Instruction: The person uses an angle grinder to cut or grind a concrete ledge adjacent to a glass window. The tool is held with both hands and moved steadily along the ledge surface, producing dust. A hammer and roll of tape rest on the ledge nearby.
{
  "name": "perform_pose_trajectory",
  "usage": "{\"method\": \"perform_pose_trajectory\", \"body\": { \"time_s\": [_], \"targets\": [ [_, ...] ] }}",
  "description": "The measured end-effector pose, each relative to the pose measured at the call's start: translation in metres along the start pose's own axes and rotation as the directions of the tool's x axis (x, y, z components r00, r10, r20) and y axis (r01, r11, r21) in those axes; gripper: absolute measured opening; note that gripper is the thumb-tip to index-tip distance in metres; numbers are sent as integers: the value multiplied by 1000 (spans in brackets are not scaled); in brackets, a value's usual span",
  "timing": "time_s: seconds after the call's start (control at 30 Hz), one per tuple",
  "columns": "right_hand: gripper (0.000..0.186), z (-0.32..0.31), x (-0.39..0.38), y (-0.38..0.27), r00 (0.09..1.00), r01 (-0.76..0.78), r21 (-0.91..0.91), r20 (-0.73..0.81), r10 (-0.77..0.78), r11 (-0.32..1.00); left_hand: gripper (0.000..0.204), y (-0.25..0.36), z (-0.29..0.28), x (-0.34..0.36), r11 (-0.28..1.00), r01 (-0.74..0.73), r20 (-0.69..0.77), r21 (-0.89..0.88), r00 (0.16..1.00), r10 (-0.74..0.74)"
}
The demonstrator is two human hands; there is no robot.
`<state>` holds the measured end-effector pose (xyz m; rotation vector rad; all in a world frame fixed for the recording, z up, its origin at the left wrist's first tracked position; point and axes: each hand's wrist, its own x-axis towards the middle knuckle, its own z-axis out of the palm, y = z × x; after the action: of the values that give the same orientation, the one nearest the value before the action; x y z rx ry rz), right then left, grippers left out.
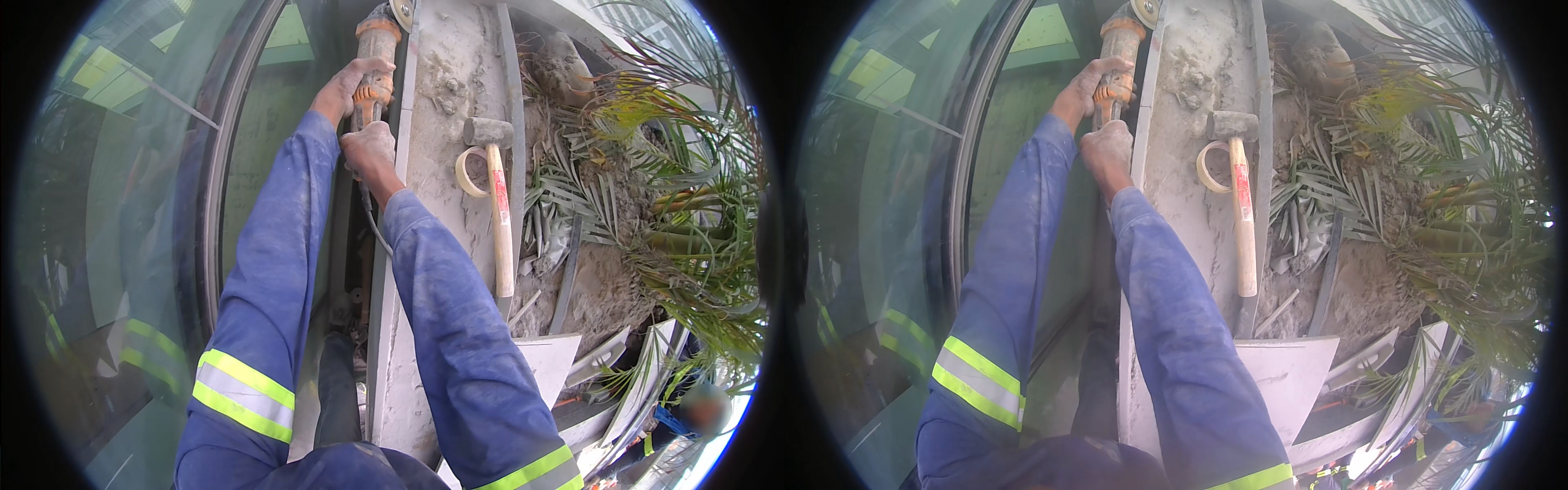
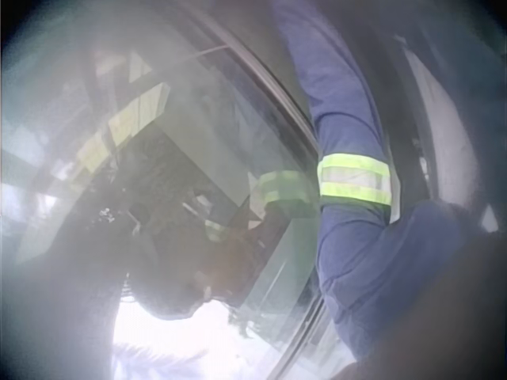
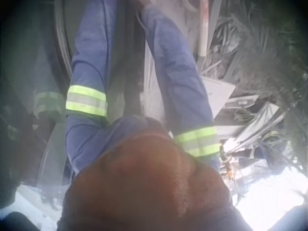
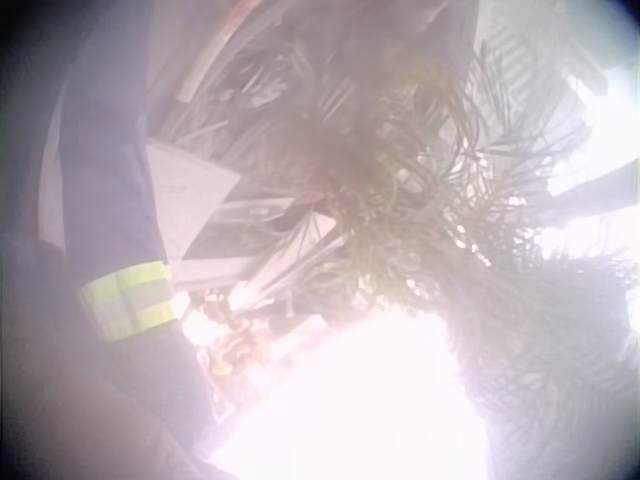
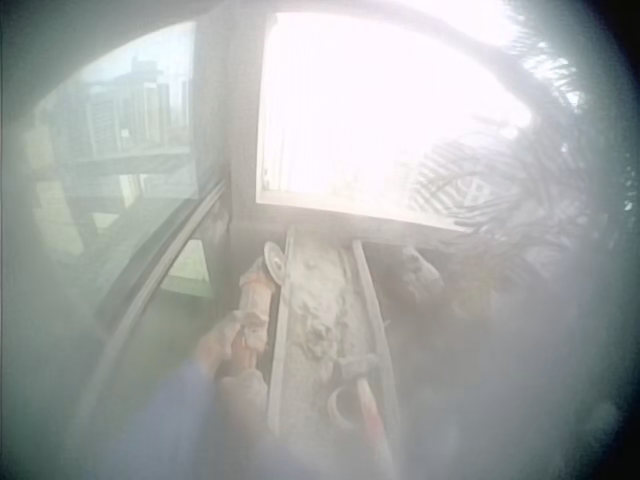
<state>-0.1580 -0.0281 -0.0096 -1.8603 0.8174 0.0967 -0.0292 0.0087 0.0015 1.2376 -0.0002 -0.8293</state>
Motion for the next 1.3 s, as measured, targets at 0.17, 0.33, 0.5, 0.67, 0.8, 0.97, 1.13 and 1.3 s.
{"method": "perform_pose_trajectory", "body": {
  "time_s": [0.17,0.33,0.5,0.67,0.8,0.97,1.13,1.3],
  "targets": [
    [28,-3,-6,-5,1000,-4,-54,-6,3,999,56,0,0,-4,1000,7,-1,10,1000,-7],
    [28,0,-6,3,1000,13,14,-15,-12,1000,56,0,3,-9,1000,7,-10,6,1000,-7],
    [30,-5,-11,0,996,-36,27,78,34,999,49,2,6,-18,999,26,-33,-26,999,-27],
    [33,-12,-18,-9,986,-98,20,135,94,995,50,3,7,-19,999,39,-28,-27,999,-40],
    [31,-12,-17,-11,985,-104,14,143,101,995,52,1,3,-12,999,25,-22,-27,999,-26],
    [26,-14,-15,-14,990,-90,9,106,89,996,46,4,9,-18,998,56,-23,-13,998,-56],
    [19,-11,-10,-13,996,-33,6,86,32,999,50,2,3,-5,1000,-23,13,-8,1000,23],
    [19,-15,-23,-19,993,-49,35,107,45,998,44,-5,1,-7,1000,-2,-71,27,997,4]
  ]
}}
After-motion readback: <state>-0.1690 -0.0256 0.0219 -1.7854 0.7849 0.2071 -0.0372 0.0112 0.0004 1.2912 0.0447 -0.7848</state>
